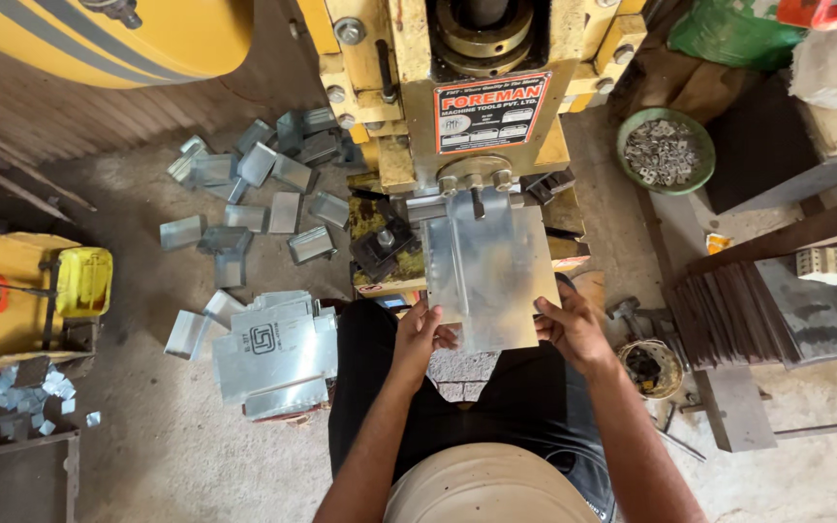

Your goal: The person places flat metal sheets into a bending machine and presses down to fold the edges, forming them into small rectangular trays. They handle the metal pieces by hand and stack them after folding.

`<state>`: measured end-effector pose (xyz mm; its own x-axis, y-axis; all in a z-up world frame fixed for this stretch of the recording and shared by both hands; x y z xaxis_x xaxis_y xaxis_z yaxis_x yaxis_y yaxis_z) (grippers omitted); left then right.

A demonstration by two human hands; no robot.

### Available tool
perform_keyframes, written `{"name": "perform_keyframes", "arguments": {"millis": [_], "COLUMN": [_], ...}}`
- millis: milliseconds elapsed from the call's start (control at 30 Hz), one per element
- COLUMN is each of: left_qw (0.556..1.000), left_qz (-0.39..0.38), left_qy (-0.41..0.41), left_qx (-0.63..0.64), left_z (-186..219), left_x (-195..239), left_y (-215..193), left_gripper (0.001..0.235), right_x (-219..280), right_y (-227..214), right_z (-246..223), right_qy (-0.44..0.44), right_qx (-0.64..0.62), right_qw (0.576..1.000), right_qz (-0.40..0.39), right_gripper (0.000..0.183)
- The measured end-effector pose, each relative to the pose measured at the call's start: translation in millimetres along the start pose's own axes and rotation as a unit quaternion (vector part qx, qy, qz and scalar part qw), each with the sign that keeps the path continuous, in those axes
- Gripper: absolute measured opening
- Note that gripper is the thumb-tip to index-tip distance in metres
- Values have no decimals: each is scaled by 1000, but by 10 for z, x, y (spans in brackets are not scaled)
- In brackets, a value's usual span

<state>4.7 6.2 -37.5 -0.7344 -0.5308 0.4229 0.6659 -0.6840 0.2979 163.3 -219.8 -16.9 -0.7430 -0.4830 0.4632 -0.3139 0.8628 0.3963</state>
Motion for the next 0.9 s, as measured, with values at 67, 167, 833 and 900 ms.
{"name": "perform_keyframes", "arguments": {"millis": [67, 167, 833, 900], "left_qw": [1000, 999, 995, 993], "left_qz": [-10, -28, 13, 27], "left_qy": [8, 40, -31, -50], "left_qx": [-4, -2, 98, 104], "left_z": [34, 125, 260, 232], "left_x": [-6, -32, -183, -201], "left_y": [-47, -15, 72, 48], "left_gripper": [48, 38, 53, 49], "right_x": [-29, -94, -154, -159], "right_y": [23, 22, 190, 197], "right_z": [-50, -163, -154, -197], "right_qy": [-5, -33, -96, -76], "right_qx": [9, 43, 5, -11], "right_qw": [1000, 998, 993, 994], "right_qz": [5, 31, 68, 77], "right_gripper": [51, 62, 67, 65]}}
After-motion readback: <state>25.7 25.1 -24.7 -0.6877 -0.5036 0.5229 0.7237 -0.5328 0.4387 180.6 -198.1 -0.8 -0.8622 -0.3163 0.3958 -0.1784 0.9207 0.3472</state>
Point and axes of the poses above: each hand's wrist, its own x-axis away from the middle knuckle, its own y-axis out of the palm, z = x × y, the point moved 3 cm from there along -x, towards the middle knuckle, and after that the axes turned 11 degrees about z, right-handed, at the moved point
